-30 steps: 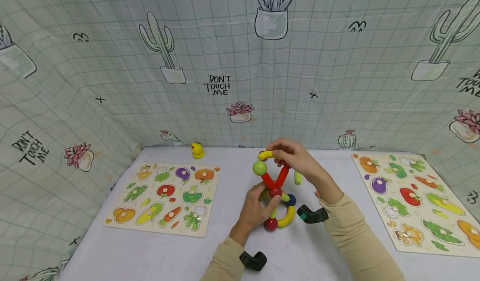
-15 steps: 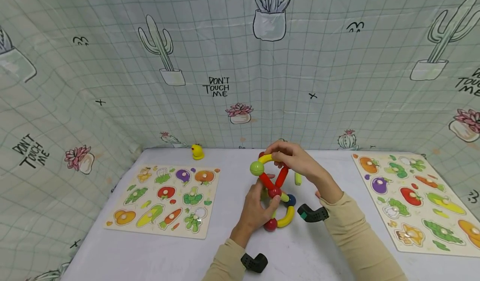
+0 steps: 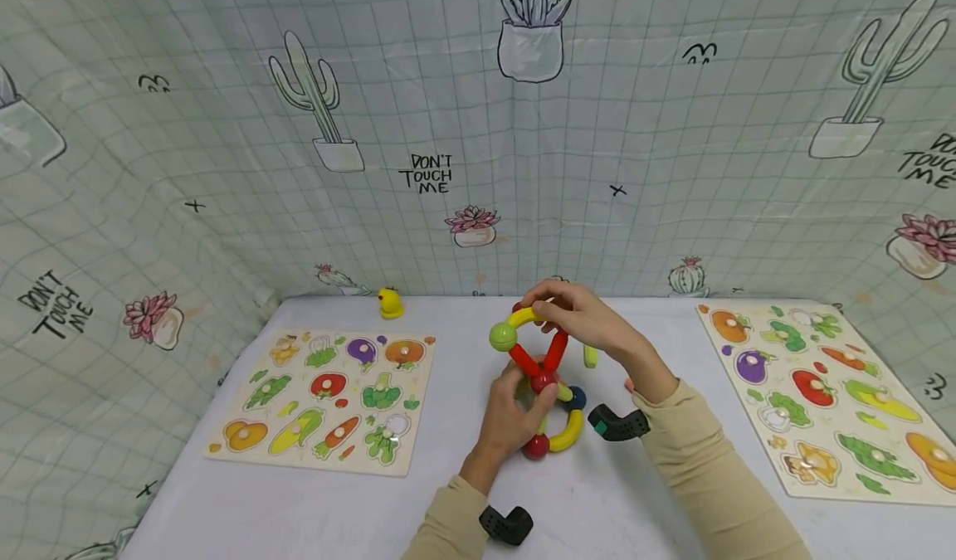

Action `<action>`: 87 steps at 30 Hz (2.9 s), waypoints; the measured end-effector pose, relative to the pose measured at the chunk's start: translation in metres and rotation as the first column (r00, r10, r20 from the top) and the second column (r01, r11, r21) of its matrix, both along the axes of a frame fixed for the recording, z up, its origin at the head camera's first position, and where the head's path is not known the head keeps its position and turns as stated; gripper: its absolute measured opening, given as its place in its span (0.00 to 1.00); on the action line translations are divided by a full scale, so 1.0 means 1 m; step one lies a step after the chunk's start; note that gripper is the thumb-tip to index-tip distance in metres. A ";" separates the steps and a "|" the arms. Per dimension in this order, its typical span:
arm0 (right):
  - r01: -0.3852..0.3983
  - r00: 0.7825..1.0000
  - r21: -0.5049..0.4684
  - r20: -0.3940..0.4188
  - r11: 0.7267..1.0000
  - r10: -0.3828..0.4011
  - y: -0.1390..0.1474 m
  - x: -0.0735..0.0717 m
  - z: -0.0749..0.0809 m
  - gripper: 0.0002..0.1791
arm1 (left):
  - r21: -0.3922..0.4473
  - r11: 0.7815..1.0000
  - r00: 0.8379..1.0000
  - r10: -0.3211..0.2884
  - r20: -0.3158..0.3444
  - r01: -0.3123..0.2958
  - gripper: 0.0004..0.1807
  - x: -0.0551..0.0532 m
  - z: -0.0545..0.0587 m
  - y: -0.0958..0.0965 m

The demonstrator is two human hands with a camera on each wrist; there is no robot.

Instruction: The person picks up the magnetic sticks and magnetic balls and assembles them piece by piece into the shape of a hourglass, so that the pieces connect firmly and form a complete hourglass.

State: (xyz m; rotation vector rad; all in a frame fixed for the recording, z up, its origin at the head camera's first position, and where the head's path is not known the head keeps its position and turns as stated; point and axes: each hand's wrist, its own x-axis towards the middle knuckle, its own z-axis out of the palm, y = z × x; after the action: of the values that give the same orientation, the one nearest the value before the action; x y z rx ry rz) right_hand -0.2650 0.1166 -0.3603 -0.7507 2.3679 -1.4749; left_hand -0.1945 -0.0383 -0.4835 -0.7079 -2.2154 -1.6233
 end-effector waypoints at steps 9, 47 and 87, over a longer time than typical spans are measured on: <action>0.031 0.999 -0.020 -0.013 0.999 -0.031 -0.006 0.000 0.001 0.17 | 0.021 1.000 0.998 0.005 0.064 -0.006 0.16 0.004 0.006 0.005; 0.172 0.978 0.144 -0.139 0.974 -0.152 0.055 -0.009 -0.075 0.15 | 0.012 0.999 0.999 -0.040 0.010 0.039 0.19 0.004 0.000 0.003; 0.451 0.872 0.285 -0.342 0.846 -0.350 0.058 0.013 -0.093 0.15 | 0.022 0.999 0.999 0.040 0.001 -0.040 0.25 0.003 0.000 0.002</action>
State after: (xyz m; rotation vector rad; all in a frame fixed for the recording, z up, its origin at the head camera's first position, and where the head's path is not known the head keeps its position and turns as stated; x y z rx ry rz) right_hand -0.2522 0.1746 -0.4538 -0.3965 3.0473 -1.0564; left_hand -0.1911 -0.0359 -0.4835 -0.6528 -2.1946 -1.6260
